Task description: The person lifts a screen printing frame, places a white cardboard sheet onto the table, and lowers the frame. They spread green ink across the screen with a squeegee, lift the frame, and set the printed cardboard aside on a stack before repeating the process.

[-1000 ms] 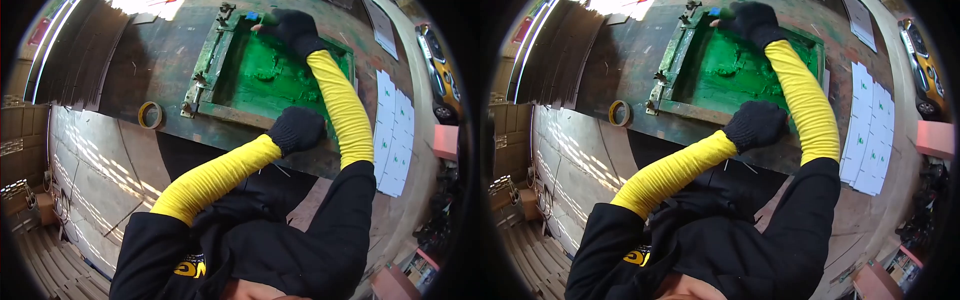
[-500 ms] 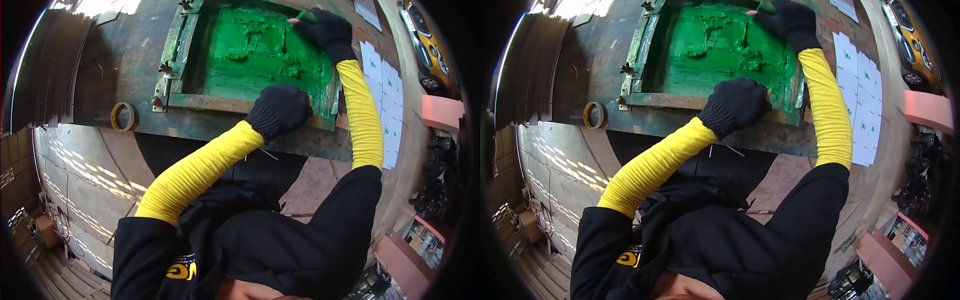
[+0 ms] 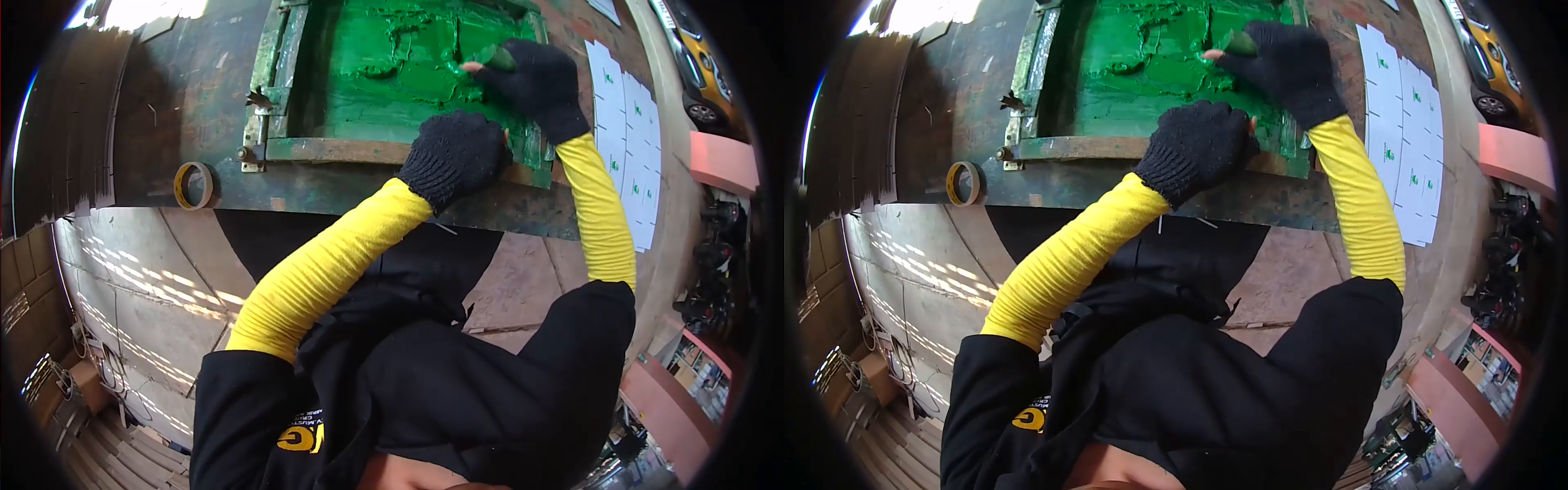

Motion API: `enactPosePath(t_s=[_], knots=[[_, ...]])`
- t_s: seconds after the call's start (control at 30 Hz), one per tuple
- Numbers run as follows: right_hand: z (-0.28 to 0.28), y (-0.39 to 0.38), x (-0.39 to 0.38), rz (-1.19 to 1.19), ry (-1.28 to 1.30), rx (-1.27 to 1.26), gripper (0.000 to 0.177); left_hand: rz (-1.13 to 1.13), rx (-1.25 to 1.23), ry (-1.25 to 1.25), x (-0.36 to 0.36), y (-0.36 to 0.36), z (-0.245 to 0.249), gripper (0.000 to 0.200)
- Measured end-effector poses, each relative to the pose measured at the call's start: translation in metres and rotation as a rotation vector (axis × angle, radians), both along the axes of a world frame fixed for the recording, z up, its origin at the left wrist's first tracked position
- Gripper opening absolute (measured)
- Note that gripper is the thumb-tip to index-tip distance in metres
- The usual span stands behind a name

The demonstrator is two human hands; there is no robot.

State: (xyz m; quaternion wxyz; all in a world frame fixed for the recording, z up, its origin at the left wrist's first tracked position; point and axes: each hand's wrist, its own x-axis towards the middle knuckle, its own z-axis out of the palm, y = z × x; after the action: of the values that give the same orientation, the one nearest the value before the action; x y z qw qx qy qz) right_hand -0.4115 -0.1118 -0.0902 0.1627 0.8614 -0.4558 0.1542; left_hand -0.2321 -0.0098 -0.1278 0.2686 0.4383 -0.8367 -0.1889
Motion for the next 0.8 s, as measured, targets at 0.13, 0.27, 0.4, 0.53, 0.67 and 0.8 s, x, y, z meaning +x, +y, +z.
enactPosePath(t_s=[0.13, 0.27, 0.4, 0.53, 0.67, 0.8], knots=[[0.011, -0.011, -0.004, 0.047, -0.086, -0.016, 0.059, 0.001, -0.008, 0.007, 0.002, 0.001, 0.002, 0.034], [0.010, -0.083, -0.039, -0.181, -0.190, 0.234, 0.049, 0.012, 0.011, 0.029, 0.001, 0.002, 0.006, 0.036], [-0.011, -0.138, -0.050, -0.079, -0.056, 0.042, 0.053, 0.009, 0.044, 0.022, 0.000, 0.001, 0.008, 0.036], [-0.007, -0.141, 0.064, 0.022, -0.128, -0.026, 0.059, 0.042, 0.019, 0.007, 0.000, 0.003, 0.006, 0.033], [0.027, -0.107, 0.159, -0.011, -0.247, 0.130, 0.064, 0.007, 0.071, 0.007, 0.002, 0.001, 0.006, 0.031], [0.010, -0.125, 0.189, 0.060, -0.062, 0.034, 0.070, -0.027, 0.125, 0.038, 0.004, 0.000, 0.006, 0.030]])
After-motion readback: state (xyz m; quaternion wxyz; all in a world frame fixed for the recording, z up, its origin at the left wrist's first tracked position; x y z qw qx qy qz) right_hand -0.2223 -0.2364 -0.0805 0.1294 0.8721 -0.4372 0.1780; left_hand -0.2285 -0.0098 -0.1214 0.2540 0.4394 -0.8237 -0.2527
